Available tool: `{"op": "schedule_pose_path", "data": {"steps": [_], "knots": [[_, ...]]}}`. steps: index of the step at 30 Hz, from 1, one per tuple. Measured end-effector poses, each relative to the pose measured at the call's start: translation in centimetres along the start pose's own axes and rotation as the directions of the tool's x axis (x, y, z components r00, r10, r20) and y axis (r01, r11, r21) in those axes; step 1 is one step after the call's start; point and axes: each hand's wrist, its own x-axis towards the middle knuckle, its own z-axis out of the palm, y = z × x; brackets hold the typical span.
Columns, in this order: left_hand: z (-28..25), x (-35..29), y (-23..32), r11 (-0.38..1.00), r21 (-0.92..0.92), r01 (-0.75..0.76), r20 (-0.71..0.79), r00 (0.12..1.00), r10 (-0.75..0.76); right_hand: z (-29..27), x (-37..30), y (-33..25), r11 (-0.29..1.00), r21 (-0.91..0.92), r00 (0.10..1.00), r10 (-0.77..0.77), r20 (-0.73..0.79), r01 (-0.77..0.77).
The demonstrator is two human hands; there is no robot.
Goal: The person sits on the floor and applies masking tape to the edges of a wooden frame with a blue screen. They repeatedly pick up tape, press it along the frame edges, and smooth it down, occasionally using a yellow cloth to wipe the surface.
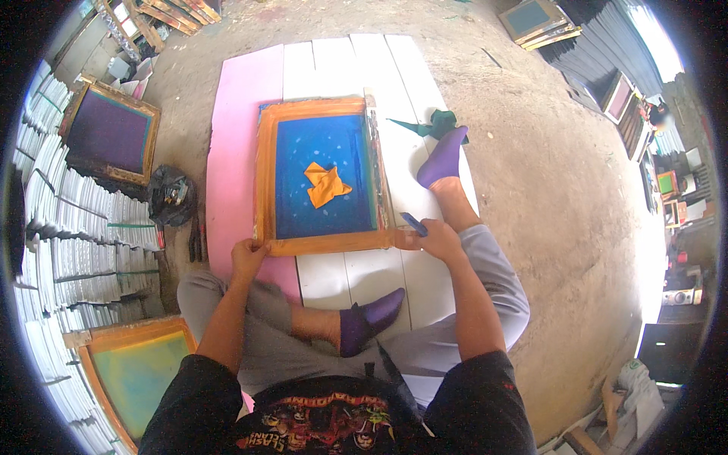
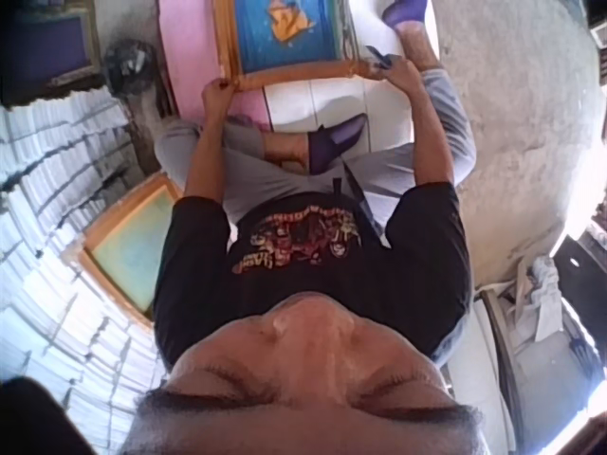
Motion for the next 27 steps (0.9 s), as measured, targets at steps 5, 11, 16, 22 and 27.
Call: {"op": "schedule_pose_path", "data": {"steps": [5, 11, 16, 22, 27], "knots": [[-0.3, -0.1, 0.0, 0.998, 0.054, 0.015, -0.009, 1.000, -0.014, -3.7, -1.8, -1.7, 0.972, 0.235, 0.996, -0.006, 0.091, -0.016], [-0.3, -0.1, -0.4, 0.996, -0.038, 0.082, 0.014, 0.997, -0.081, -6.9, 0.9, -0.6, 0.950, 0.288, 0.975, -0.166, 0.148, 0.118], [-0.2, -0.1, -0.5, 0.996, 0.089, 0.030, -0.007, 1.000, -0.029, -11.1, 2.6, 0.9, 0.940, 0.341, 0.995, -0.023, 0.099, -0.012], [-0.5, -0.1, -1.2, 0.986, -0.099, 0.132, 0.060, 0.990, -0.126, -7.1, 10.1, -1.4, 0.834, 0.533, 0.948, 0.037, -0.317, 0.146], [-0.1, 0.3, -2.1, 0.968, -0.180, 0.176, 0.079, 0.983, -0.164, -0.8, 19.9, -0.9, 0.941, 0.327, 0.831, 0.250, -0.497, -0.087]]}}
